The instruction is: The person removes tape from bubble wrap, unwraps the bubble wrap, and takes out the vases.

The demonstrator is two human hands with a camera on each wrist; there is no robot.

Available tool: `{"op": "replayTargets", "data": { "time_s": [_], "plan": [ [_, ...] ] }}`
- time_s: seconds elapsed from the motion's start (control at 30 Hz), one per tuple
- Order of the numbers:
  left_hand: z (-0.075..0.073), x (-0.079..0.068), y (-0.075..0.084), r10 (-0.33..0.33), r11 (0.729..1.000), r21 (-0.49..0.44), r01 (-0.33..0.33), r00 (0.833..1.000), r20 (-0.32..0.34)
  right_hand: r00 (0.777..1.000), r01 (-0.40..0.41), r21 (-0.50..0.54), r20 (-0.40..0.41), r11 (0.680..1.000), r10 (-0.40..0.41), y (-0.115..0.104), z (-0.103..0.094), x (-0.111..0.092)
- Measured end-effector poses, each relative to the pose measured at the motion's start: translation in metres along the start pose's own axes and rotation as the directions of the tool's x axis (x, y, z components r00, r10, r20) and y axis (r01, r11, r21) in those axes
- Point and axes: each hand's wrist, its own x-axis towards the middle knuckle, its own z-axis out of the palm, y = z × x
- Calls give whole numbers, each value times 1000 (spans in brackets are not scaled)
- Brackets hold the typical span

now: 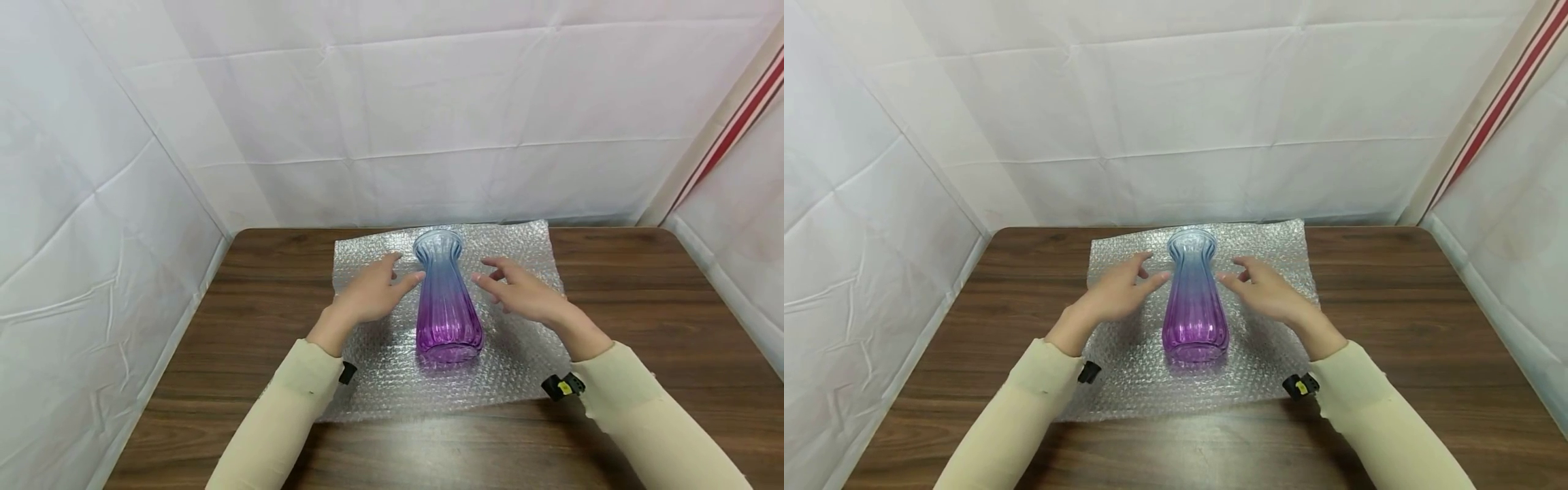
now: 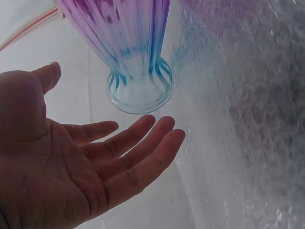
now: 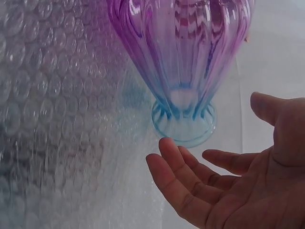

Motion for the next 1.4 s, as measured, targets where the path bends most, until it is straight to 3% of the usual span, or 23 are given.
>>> {"op": "replayTargets", "data": {
  "time_s": [0.77, 1.4],
  "plan": [
    [26, 18, 12, -12, 999, -42, 12, 1000, 23, 999, -30, 142, 46, 989, 24, -7, 17, 18],
    [32, 20, 17, -34, 988, -147, 53, 990, 134, 996, -48, 153, 79, 987, 36, -11, 30, 22]
  ]
}}
